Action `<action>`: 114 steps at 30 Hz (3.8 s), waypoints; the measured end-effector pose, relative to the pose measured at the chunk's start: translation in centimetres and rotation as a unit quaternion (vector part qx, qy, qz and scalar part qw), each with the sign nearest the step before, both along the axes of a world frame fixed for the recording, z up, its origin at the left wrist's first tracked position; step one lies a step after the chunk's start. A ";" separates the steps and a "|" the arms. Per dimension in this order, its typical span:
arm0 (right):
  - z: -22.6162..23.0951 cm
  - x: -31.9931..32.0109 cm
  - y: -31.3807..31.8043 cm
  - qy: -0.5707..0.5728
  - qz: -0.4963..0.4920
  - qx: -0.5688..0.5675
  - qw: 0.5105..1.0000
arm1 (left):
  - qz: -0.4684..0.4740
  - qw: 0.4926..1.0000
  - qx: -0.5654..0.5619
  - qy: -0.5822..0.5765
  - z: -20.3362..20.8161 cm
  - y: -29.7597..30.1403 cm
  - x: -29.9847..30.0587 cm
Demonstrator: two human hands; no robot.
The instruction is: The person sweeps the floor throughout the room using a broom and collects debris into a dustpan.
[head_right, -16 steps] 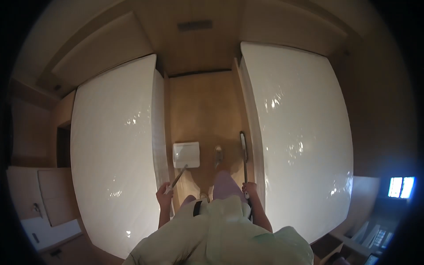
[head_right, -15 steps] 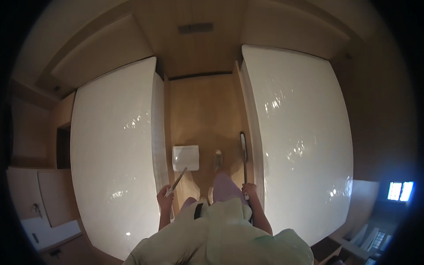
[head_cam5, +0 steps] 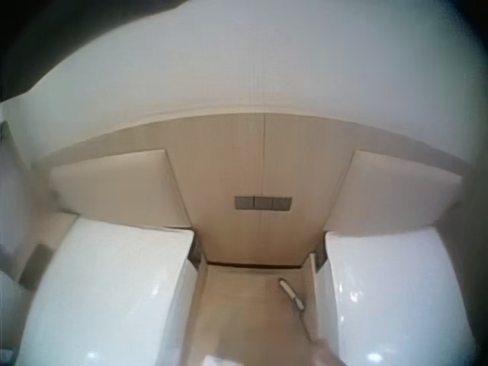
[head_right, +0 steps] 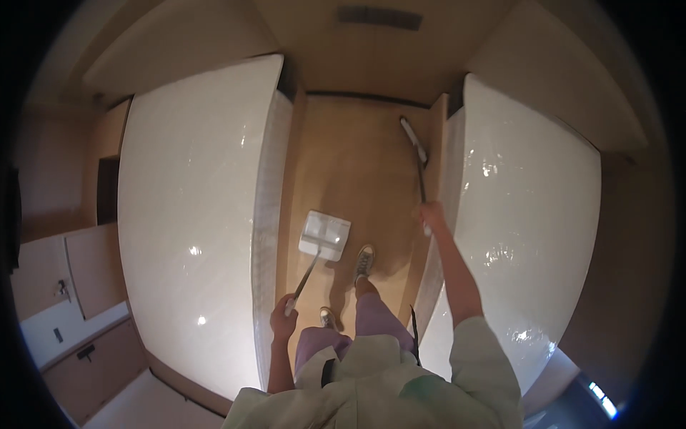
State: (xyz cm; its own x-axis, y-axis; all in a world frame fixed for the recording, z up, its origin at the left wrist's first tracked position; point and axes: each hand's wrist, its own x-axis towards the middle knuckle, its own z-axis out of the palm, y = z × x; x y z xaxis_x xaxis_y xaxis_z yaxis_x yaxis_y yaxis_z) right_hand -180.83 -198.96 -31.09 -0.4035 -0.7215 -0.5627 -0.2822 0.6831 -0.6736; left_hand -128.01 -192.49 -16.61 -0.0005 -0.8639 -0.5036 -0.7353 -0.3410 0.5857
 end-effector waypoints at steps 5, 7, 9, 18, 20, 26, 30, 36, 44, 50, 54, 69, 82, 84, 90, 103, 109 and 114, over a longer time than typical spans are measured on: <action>-2.6 1.7 -10.1 0.026 -0.016 0.017 0.999 | 0.024 0.997 0.050 -0.047 -1.1 -1.5 -1.7; -4.5 1.4 -12.8 0.094 0.029 0.045 0.994 | 0.030 0.997 0.020 -0.072 -2.2 -2.3 -3.0; -7.1 2.6 -15.0 0.107 0.057 0.058 0.991 | 0.037 0.996 0.000 -0.083 -3.0 -2.7 -2.9; -15.9 11.5 -3.0 0.460 0.457 0.017 0.761 | 0.062 0.989 -0.021 -0.131 -4.2 -7.4 -2.0; -16.2 15.6 4.7 0.267 0.409 0.088 0.868 | 0.058 0.987 -0.003 -0.151 -4.4 -8.1 -0.8; -0.3 31.9 16.4 0.126 0.396 0.230 0.880 | 0.073 0.983 0.009 -0.167 -2.2 -7.2 3.1; 3.3 38.1 24.3 0.074 0.297 0.241 0.921 | 0.032 0.990 -0.048 -0.126 -2.9 -5.2 2.6; 5.3 45.6 33.0 0.070 0.161 0.061 0.983 | -0.064 0.995 -0.075 -0.016 -4.8 2.1 4.4; 6.2 59.9 45.7 0.079 -0.083 -0.089 0.989 | -0.212 0.965 0.008 0.155 -10.5 15.1 17.4; 14.3 67.2 44.7 -0.363 -0.447 -0.090 0.813 | -0.102 0.952 0.262 0.118 -13.3 9.3 28.2; 12.5 71.7 48.1 -0.523 -0.611 -0.179 0.566 | -0.241 0.936 0.237 0.101 -11.4 7.4 26.4; 16.2 99.6 74.1 -0.559 -0.533 -0.619 -0.146 | -0.794 0.593 -0.114 -0.067 0.5 33.6 25.2; 19.5 112.3 73.3 -0.408 -0.621 -0.664 -0.086 | -0.844 0.535 0.001 -0.031 -1.3 47.1 29.3; 22.2 110.0 71.7 -0.405 -0.636 -0.652 -0.084 | -0.848 0.529 -0.005 -0.031 -3.1 47.4 27.5; 24.5 111.3 65.1 -0.342 -0.612 -0.700 -0.136 | -0.903 0.422 -0.056 0.051 0.0 49.7 28.3; 22.4 110.7 64.1 -0.216 -0.860 -0.462 -0.002 | -0.899 0.436 -0.013 0.043 -1.7 48.3 28.5; 23.4 111.0 73.5 -0.245 -0.818 -0.521 -0.025 | -0.887 0.455 0.001 0.082 -2.5 50.8 27.9; 17.6 114.2 81.2 -0.364 -0.650 -0.658 -0.109 | -0.826 0.552 0.088 0.075 -4.8 52.1 30.0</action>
